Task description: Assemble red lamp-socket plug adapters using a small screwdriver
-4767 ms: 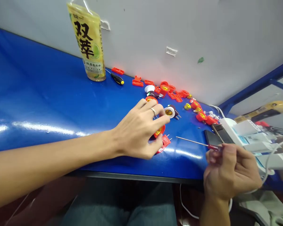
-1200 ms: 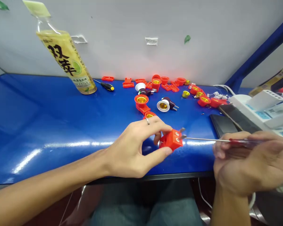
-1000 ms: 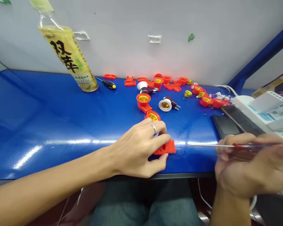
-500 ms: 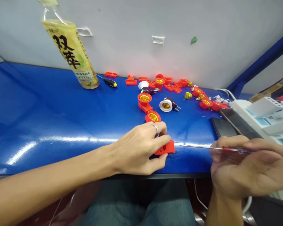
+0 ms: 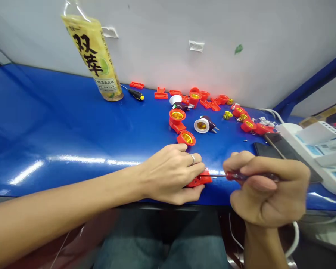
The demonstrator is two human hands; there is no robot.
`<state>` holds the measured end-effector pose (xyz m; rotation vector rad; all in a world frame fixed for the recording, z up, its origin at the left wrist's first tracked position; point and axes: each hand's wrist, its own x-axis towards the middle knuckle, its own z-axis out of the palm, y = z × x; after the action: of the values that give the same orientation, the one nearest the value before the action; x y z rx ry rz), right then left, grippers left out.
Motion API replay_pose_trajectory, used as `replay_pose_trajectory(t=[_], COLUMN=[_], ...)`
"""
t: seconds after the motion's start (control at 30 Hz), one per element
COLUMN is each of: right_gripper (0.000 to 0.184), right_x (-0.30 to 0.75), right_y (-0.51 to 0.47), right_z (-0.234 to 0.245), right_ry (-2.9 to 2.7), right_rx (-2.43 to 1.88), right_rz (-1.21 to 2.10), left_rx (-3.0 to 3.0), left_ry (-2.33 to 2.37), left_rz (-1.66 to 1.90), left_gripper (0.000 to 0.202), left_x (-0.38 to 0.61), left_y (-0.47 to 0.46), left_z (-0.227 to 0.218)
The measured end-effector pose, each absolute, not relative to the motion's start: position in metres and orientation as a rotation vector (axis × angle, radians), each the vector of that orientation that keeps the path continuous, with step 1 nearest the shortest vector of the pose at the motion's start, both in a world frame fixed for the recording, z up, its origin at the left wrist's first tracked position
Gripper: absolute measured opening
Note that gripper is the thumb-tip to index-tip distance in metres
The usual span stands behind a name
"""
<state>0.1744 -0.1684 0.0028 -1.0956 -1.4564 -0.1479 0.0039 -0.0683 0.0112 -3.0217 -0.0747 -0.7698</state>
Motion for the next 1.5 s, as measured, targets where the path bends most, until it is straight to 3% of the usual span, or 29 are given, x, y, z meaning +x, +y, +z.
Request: replay_pose_trajectory(t=[0.1, 0.27, 0.53, 0.93, 1.5], right_gripper=[0.02, 0.021, 0.007, 0.008, 0.009], right_x=[0.168, 0.166, 0.175, 0.169, 0.164], right_y=[-0.16, -0.158, -0.15, -0.144, -0.146], right_z=[0.01, 0.017, 0.004, 0.007, -0.005], right_ry=[-1.549, -1.612, -1.728, -1.753, -1.733], right_rx=[-0.972, -1.031, -1.023, -1.043, -0.999], right_rz=[-0.175, -0.146, -0.142, -0.162, 0.141], left_rx=[-3.002, -3.061, -3.221, -3.076, -2.924], left_ry=[-0.066, -0.097, -0.242, -0.314, -0.097], left_rz=[-0.766, -0.708, -0.419, -0.492, -0.751], left_gripper=[0.022, 0.022, 0.034, 0.037, 0.032], left_x=[0.003, 0.003, 0.006, 0.004, 0.002], left_y=[-0.068, -0.065, -0.065, -0.063, -0.064], left_z=[0.012, 0.009, 0.01, 0.006, -0.005])
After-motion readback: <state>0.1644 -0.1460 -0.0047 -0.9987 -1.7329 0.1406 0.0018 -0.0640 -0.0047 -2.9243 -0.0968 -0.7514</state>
